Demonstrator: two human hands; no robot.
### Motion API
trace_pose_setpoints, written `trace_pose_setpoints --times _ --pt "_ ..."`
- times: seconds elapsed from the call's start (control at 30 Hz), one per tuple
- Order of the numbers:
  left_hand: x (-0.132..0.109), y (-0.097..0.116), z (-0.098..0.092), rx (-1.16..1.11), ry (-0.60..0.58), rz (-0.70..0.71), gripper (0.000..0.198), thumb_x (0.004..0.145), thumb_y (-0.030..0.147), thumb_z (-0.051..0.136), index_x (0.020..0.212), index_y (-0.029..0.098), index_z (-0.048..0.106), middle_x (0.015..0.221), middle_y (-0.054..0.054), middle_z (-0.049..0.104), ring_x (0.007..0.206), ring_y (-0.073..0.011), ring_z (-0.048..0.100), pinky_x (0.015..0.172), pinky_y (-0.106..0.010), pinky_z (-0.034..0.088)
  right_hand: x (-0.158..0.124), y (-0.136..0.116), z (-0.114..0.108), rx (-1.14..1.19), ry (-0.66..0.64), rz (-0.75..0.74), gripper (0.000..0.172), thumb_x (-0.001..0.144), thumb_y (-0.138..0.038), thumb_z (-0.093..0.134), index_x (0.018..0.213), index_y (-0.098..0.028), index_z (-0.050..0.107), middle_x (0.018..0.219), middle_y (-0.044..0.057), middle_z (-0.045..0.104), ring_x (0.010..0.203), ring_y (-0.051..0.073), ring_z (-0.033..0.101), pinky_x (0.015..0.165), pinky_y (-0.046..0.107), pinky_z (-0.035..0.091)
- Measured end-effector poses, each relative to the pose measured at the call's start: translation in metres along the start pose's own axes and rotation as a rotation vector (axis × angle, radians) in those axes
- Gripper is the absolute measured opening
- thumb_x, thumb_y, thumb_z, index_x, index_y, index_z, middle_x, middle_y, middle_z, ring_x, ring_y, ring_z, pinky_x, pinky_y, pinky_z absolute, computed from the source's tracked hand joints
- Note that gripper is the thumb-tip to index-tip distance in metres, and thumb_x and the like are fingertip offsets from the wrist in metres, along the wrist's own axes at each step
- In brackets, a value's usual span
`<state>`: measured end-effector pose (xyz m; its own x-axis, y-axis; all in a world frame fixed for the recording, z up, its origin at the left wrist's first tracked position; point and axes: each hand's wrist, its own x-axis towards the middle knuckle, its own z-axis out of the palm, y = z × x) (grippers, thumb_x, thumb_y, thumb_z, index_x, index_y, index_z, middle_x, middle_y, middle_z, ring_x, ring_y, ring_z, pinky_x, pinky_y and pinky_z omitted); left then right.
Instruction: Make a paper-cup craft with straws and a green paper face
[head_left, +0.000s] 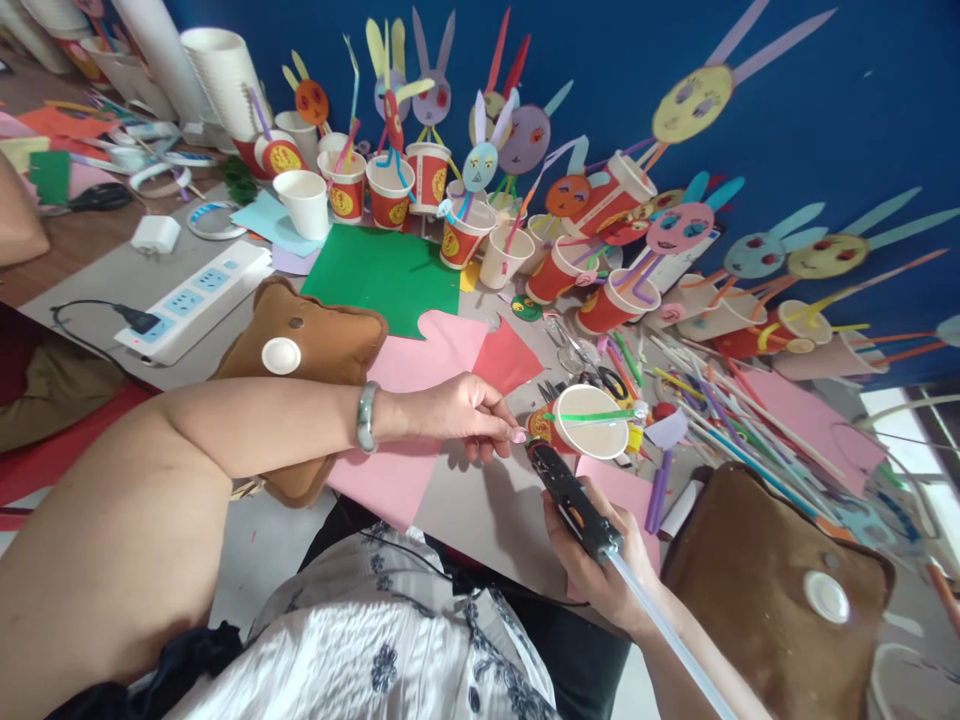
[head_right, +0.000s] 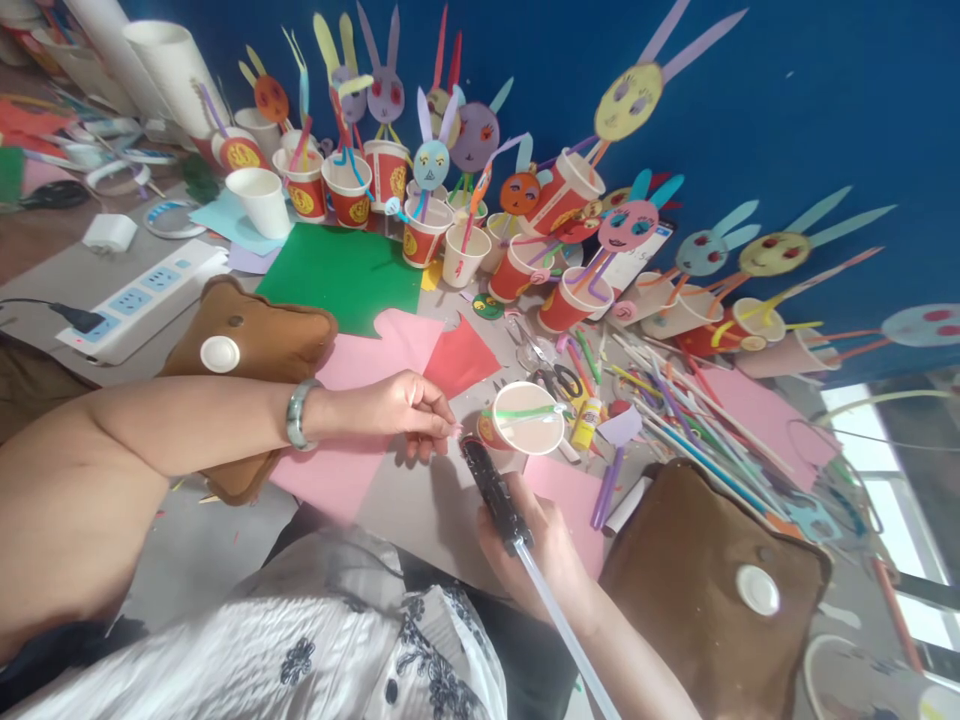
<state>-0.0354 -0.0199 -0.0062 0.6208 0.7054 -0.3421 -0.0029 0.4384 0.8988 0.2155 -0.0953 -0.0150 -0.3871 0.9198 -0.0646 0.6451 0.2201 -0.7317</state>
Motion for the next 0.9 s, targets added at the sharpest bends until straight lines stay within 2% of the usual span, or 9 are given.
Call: trace_pose_setpoints --times 0.23,0.4,0.53,0.63,0.8,0.9 --pt "-0.002 0.004 0.0 0.003 0.043 0.048 0.018 0.086 0.026 0.073 0.084 0.008 0.069 0.075 -0.007 0.073 0.055 -0.0079 0.065 0.052 -0.019 0.053 -0.001 0.003 -0.001 -0.05 -0.016 -0.036 0.016 0.092 -0.034 0.05 0.08 -0.025 0.046 0.055 -0.004 0.05 0.044 0.012 0.042 0.044 0.026 0.037" --pt "0.002 0.006 -0.007 -0.033 0.195 0.149 0.011 0.086 0.019 0.071 0.085 0.009 0.067 0.074 -0.005 0.072 0.054 -0.0062 0.062 0.052 -0.019 0.051 0.001 0.016 -0.002 -0.162 -0.071 -0.136 0.006 0.086 -0.028 0.056 0.089 -0.024 0.052 0.061 -0.003 0.059 0.046 0.013 0.053 0.049 0.026 0.045" --pt "0.005 0.007 -0.01 -0.027 0.272 0.212 0.007 0.089 0.016 0.065 0.086 0.01 0.066 0.075 -0.004 0.07 0.055 -0.0059 0.061 0.053 -0.019 0.05 0.007 0.017 0.0 -0.322 -0.08 -0.192 0.023 0.085 -0.032 0.056 0.105 -0.02 0.056 0.065 0.0 0.064 0.05 0.017 0.058 0.052 0.027 0.045" --pt "0.006 0.01 -0.011 0.007 0.292 0.232 0.006 0.09 0.015 0.064 0.087 0.01 0.066 0.072 -0.002 0.067 0.055 -0.0057 0.06 0.051 -0.018 0.048 0.011 0.013 0.003 -0.392 -0.06 -0.236 0.026 0.084 -0.033 0.054 0.107 -0.019 0.056 0.07 0.003 0.068 0.055 0.018 0.062 0.053 0.028 0.044" --pt "0.007 0.01 -0.011 0.052 0.282 0.236 0.007 0.09 0.015 0.066 0.084 0.011 0.066 0.064 0.002 0.06 0.051 -0.005 0.055 0.047 -0.018 0.044 0.018 0.01 0.009 -0.381 -0.005 -0.197 0.028 0.082 -0.029 0.057 0.109 -0.021 0.056 0.091 0.008 0.074 0.075 0.023 0.071 0.065 0.032 0.051" --pt "0.009 0.009 -0.011 0.06 0.293 0.235 0.005 0.089 0.013 0.066 0.085 0.01 0.067 0.065 0.001 0.062 0.051 -0.0046 0.055 0.047 -0.017 0.043 0.02 0.01 0.012 -0.333 0.033 -0.149 0.03 0.081 -0.028 0.062 0.11 -0.022 0.056 0.095 0.007 0.075 0.083 0.024 0.072 0.071 0.034 0.054"
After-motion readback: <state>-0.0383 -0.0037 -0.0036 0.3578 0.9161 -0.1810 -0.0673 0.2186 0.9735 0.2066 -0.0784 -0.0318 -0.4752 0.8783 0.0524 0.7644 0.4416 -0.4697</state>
